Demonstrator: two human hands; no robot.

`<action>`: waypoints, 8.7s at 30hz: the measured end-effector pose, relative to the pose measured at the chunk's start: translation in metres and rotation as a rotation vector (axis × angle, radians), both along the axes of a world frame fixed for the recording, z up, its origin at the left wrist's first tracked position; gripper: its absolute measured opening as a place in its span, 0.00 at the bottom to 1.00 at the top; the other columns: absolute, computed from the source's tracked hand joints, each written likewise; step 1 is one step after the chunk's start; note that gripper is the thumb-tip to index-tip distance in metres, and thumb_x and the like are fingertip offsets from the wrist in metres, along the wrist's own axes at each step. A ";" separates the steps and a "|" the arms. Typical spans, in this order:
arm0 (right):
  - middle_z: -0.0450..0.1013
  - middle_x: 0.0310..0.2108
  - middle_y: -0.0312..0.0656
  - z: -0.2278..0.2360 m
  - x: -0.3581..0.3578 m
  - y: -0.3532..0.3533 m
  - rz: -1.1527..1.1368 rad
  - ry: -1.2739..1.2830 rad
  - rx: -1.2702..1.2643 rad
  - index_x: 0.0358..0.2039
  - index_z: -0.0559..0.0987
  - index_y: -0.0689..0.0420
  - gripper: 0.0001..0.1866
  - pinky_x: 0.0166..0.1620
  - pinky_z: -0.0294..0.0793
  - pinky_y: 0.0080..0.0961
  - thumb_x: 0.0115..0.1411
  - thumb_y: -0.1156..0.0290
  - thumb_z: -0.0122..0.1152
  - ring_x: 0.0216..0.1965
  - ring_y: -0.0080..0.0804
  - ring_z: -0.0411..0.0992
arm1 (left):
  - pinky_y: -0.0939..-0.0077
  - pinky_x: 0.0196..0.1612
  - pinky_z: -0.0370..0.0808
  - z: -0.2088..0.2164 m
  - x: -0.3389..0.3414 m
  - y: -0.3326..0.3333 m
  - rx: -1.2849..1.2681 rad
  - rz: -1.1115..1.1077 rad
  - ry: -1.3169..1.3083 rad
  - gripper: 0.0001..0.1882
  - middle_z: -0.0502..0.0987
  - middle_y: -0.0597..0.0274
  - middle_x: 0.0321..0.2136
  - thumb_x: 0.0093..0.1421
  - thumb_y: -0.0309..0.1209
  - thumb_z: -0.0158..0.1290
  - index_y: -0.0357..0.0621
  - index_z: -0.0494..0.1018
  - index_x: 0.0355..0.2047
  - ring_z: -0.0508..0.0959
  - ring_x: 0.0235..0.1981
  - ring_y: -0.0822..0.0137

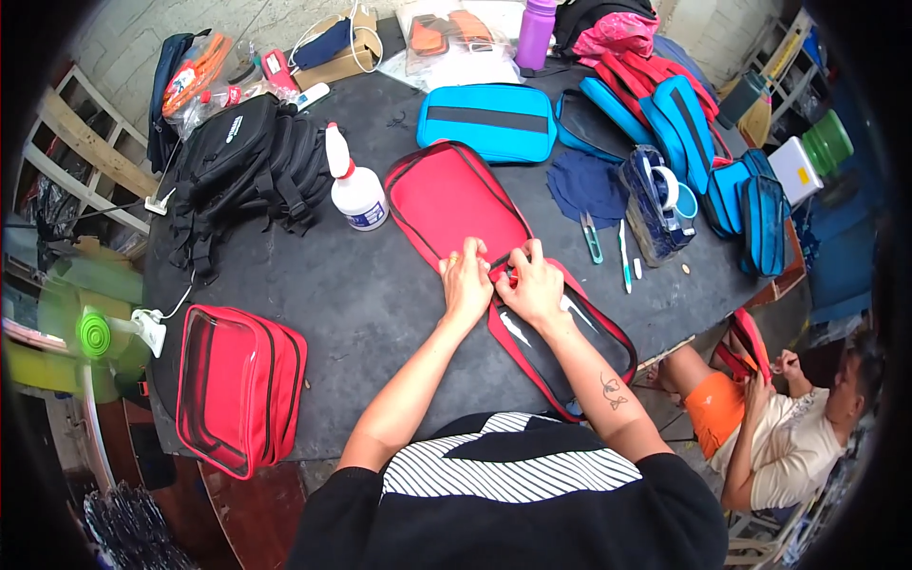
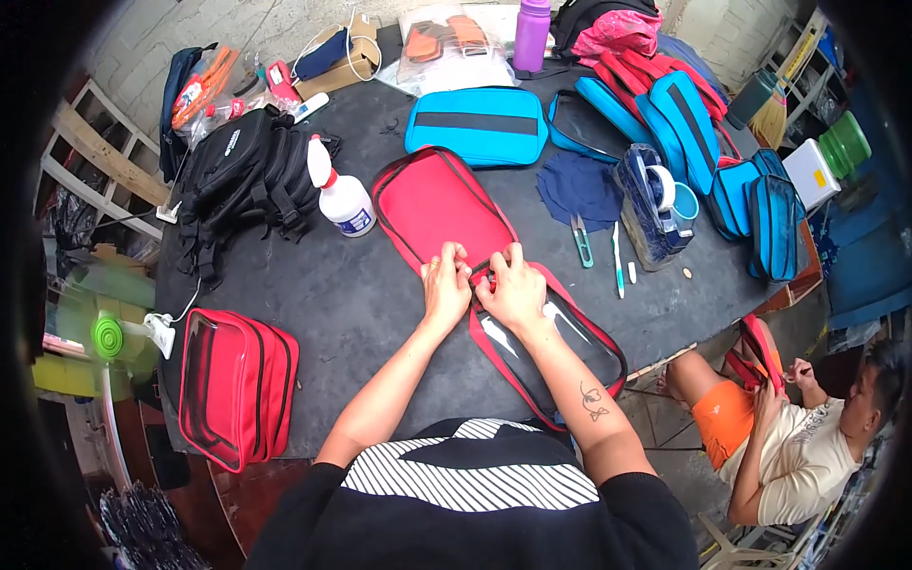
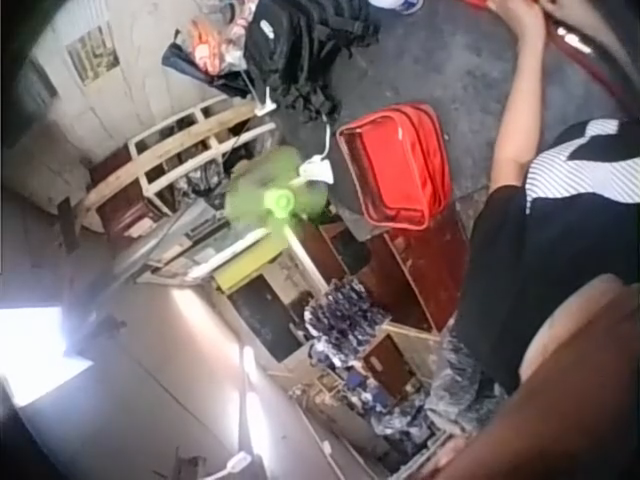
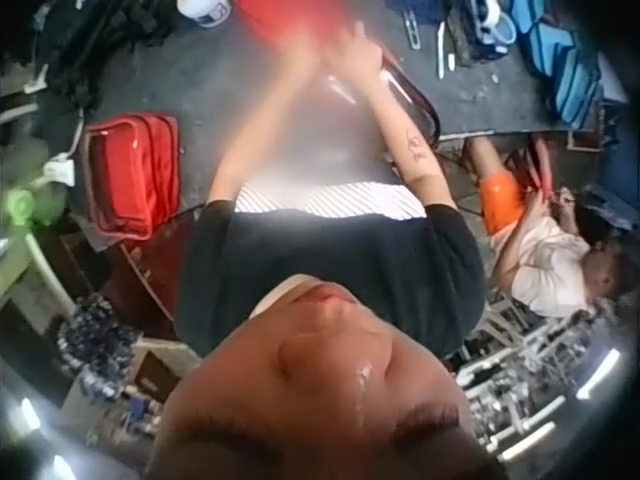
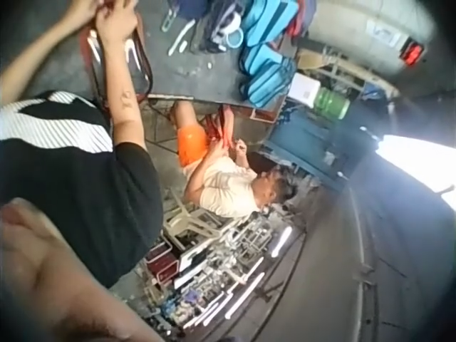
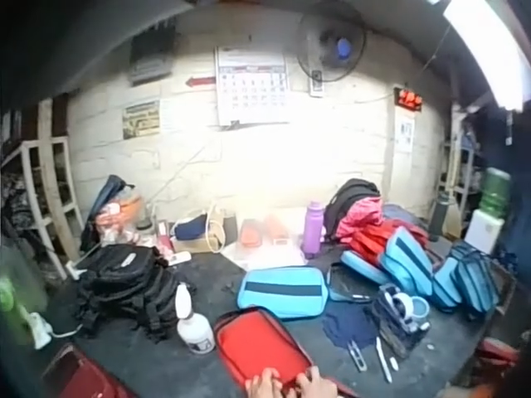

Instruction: Inspecting, cleaning, and trimming loose threads from fabric and plastic bags at a workbench.

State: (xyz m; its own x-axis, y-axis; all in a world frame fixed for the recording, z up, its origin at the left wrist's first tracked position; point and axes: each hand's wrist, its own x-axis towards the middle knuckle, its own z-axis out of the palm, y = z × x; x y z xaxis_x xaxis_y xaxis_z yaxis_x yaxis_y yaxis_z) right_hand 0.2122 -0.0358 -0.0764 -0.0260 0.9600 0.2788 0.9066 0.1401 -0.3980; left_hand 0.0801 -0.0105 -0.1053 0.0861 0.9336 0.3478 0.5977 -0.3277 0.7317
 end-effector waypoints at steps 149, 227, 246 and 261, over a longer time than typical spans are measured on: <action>0.72 0.42 0.45 0.218 0.131 -0.058 0.311 0.468 -0.497 0.46 0.74 0.66 0.40 0.55 0.64 0.30 0.31 0.64 0.80 0.50 0.33 0.68 | 0.64 0.40 0.73 0.037 -0.037 -0.084 0.455 -0.547 -0.304 0.24 0.75 0.50 0.34 0.58 0.45 0.55 0.33 0.68 0.43 0.76 0.33 0.58; 0.71 0.51 0.44 0.128 0.045 0.056 0.421 1.696 -0.279 0.53 0.70 0.61 0.23 0.55 0.67 0.28 0.59 0.65 0.59 0.50 0.33 0.70 | 0.62 0.51 0.72 0.184 -0.029 0.010 -0.747 -0.722 -1.667 0.26 0.77 0.55 0.41 0.53 0.50 0.59 0.39 0.72 0.41 0.77 0.44 0.59; 0.69 0.53 0.49 0.142 0.085 0.035 0.711 1.854 -0.412 0.55 0.68 0.63 0.29 0.57 0.65 0.34 0.62 0.53 0.53 0.52 0.37 0.69 | 0.62 0.54 0.71 0.195 -0.029 0.005 -0.512 -0.731 -1.564 0.22 0.76 0.56 0.45 0.55 0.24 0.56 0.40 0.69 0.51 0.76 0.47 0.61; 0.73 0.29 0.44 0.160 0.059 0.030 0.438 2.142 -0.200 0.39 0.73 0.60 0.20 0.44 0.72 0.34 0.65 0.53 0.45 0.34 0.37 0.72 | 0.58 0.57 0.69 0.177 -0.066 0.046 -0.992 -0.785 -1.860 0.21 0.74 0.52 0.48 0.69 0.39 0.39 0.36 0.63 0.55 0.75 0.48 0.58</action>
State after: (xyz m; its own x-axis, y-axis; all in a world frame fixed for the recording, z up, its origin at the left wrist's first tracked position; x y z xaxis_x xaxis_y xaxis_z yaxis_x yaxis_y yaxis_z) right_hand 0.2714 -0.0054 0.0841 -0.0630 0.9929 0.1011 -0.8644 -0.0036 -0.5028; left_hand 0.0138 0.0355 0.0712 0.6443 0.7634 0.0452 -0.7571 0.6283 0.1789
